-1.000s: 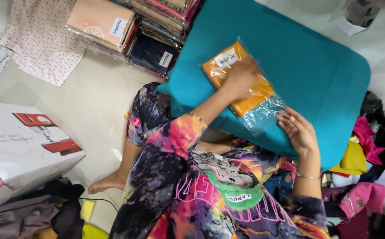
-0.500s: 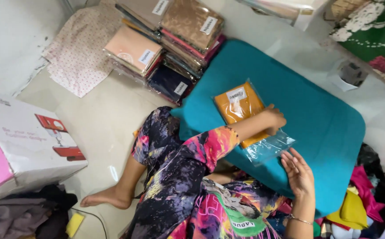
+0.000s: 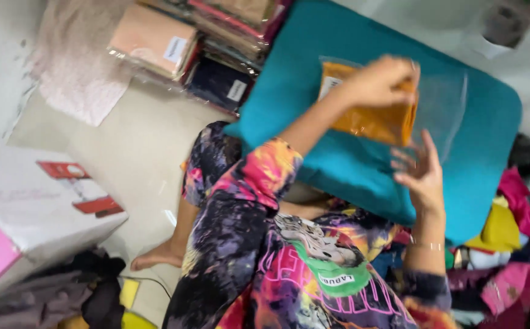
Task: The person folds a piece of yellow fabric on a cushion, cleans it with a lint roller, and places it into a clear plastic sleeve.
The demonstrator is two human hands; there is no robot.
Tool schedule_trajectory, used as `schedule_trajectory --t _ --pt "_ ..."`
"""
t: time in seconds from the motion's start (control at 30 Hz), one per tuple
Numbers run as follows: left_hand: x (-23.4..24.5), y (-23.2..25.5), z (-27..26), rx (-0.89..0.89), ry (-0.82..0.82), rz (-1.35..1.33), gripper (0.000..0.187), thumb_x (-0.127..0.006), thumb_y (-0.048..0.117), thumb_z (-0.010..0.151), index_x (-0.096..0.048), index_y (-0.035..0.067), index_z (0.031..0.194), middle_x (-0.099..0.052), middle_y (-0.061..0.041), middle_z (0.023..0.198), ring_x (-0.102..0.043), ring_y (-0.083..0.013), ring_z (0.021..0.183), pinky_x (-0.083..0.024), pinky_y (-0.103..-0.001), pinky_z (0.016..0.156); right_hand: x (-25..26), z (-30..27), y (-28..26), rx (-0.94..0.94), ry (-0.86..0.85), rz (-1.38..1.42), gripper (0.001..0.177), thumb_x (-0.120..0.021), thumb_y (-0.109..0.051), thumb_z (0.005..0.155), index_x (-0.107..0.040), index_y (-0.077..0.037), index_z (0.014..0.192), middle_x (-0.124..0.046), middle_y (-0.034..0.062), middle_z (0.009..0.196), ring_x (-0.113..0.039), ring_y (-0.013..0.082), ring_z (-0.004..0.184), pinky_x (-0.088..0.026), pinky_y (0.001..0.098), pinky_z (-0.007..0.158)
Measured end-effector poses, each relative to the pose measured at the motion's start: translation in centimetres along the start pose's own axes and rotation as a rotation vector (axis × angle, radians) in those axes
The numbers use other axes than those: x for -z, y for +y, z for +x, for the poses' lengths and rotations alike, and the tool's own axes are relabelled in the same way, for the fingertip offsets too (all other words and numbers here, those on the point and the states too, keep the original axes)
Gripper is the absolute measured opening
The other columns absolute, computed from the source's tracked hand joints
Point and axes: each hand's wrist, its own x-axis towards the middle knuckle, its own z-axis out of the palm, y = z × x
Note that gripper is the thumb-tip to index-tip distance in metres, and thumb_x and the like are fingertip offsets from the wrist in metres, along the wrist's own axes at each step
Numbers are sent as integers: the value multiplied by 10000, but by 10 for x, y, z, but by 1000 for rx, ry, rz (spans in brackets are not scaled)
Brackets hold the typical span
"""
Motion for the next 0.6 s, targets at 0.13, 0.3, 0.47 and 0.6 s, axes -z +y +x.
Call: schedule_trajectory --t 0.13,0.3,0.47,0.6 --pt "49 26 28 -63 134 -107 192 -818 171 771 -669 109 875 -773 -32 816 -749 -179 663 -585 -299 628 -35 47 -56 243 121 -88 986 -804 -80 743 -330 -57 1607 -450 135 1569 -590 324 1154 -524 362 979" --pt "75 40 35 -88 355 -298 213 -820 142 874 -686 87 1030 -770 -9 970 -793 -150 861 -665 -275 798 -40 87 -107 605 326 -306 268 -632 -98 1141 -650 41 1369 -670 169 1237 -605 183 974 -557 282 771" --pt "93 48 -43 3 251 -176 296 -844 123 855 -686 85 1102 -730 -26 1090 -725 -189 888 -592 -330 829 -45 60 -95 857 216 -726 149 -692 22 1057 -719 53 1199 -671 223 1238 -619 297 990 -531 395 825" --pt "59 3 -178 32 -95 85 222 -852 143 827 -743 132 1020 -742 -139 1124 -657 -358 1164 -507 -482 1019 -22 24 3 882 -6 -1072 104 -816 -77 943 -827 -143 1022 -741 196 1228 -698 392 1082 -527 487 927"
